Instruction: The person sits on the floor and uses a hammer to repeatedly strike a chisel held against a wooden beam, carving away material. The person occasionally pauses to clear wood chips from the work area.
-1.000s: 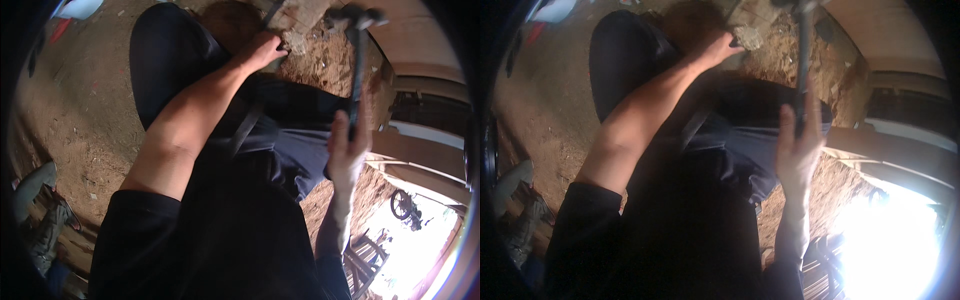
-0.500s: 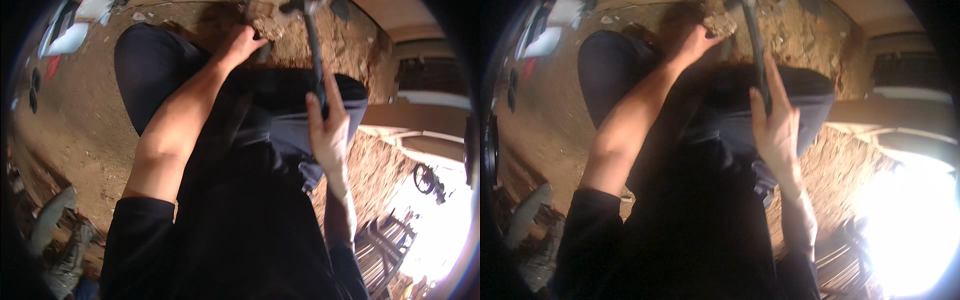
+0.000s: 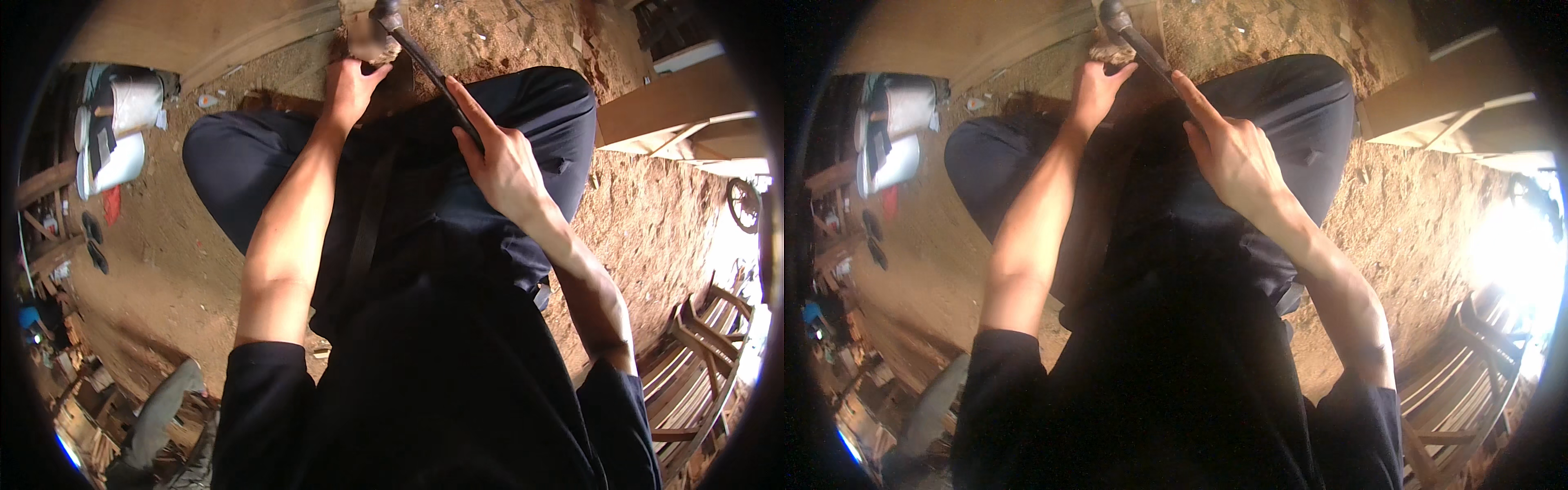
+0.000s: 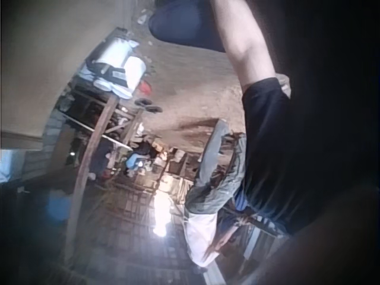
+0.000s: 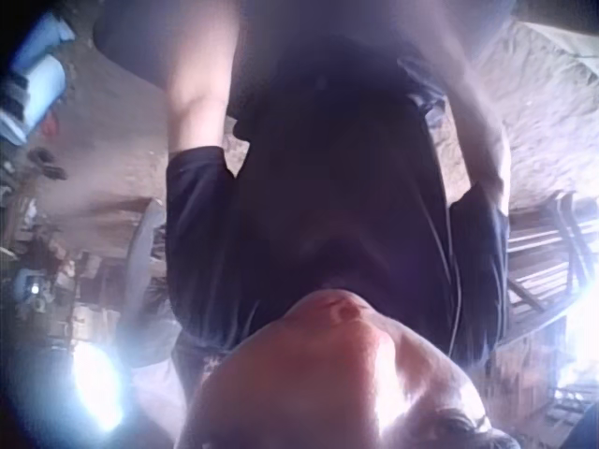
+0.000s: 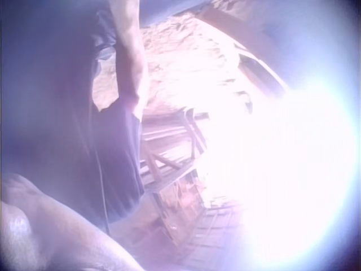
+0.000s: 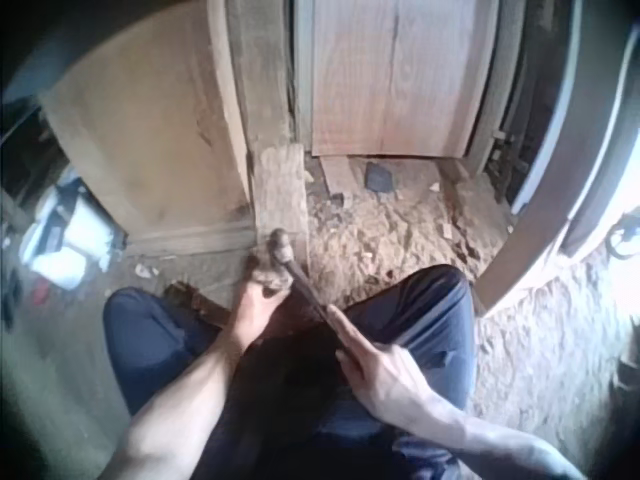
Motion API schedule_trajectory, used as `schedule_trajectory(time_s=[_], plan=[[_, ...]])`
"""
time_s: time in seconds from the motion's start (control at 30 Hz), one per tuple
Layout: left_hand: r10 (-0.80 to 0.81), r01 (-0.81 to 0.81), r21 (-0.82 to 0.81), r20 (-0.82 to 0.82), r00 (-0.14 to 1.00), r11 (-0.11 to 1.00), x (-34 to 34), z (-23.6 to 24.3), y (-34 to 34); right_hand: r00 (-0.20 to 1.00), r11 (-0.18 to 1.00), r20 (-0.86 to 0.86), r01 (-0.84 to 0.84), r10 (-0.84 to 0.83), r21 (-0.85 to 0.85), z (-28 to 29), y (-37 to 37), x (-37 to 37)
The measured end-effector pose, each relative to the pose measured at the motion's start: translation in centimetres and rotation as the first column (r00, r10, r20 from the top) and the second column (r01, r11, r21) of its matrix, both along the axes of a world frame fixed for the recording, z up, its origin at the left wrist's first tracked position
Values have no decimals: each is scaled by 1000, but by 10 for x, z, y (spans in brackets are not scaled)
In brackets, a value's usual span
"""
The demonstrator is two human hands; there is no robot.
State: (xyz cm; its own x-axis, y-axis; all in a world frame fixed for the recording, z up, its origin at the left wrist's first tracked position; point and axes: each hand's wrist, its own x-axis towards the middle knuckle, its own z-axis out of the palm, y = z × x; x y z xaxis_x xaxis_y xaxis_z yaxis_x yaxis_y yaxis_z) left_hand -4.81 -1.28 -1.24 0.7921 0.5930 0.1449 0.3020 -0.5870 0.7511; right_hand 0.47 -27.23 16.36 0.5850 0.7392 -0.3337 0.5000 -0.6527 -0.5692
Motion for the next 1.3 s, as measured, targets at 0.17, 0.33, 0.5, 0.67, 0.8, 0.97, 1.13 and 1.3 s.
schedule_trajectory(time_s=[0.17, 0.33, 0.5, 0.67, 0.8, 0.97, 1.13, 1.3], plan=[[-27, 29, -10, 151, 988, 1000, -6, -5, -1, 992, 865, 113, -2, -63, 503, 26, -7, -4], [-9, 6, 33, 98, 995, 999, -3, 8, -4, 975, 683, 202, -88, -89, 726, 37, 1, 0], [-7, 10, -29, 103, 995, 1000, 0, 2, -2, 997, 981, -75, 32, -18, 193, -1, -2, 1], [-26, 26, -47, -9, 1000, 999, -1, 7, -7, 998, 854, 42, 25, -55, 520, 17, -10, -2], [-79, 67, 69, 187, 979, 995, -1, 0, -1, 991, 694, 111, -26, -78, 719, 47, 2, -1], [-43, 43, -67, -3, 999, 997, 3, -2, -1, 995, 947, 94, -62, 34, 314, -3, -2, 5], [-61, 51, -161, -59, 996, 986, -4, -6, -11, 999, 969, 41, -41, 32, 245, -29, -22, 1], [-95, 104, -61, 131, 987, 993, -3, 10, 3, 981, 794, 8, 151, -193, 589, -28, -26, 15]])
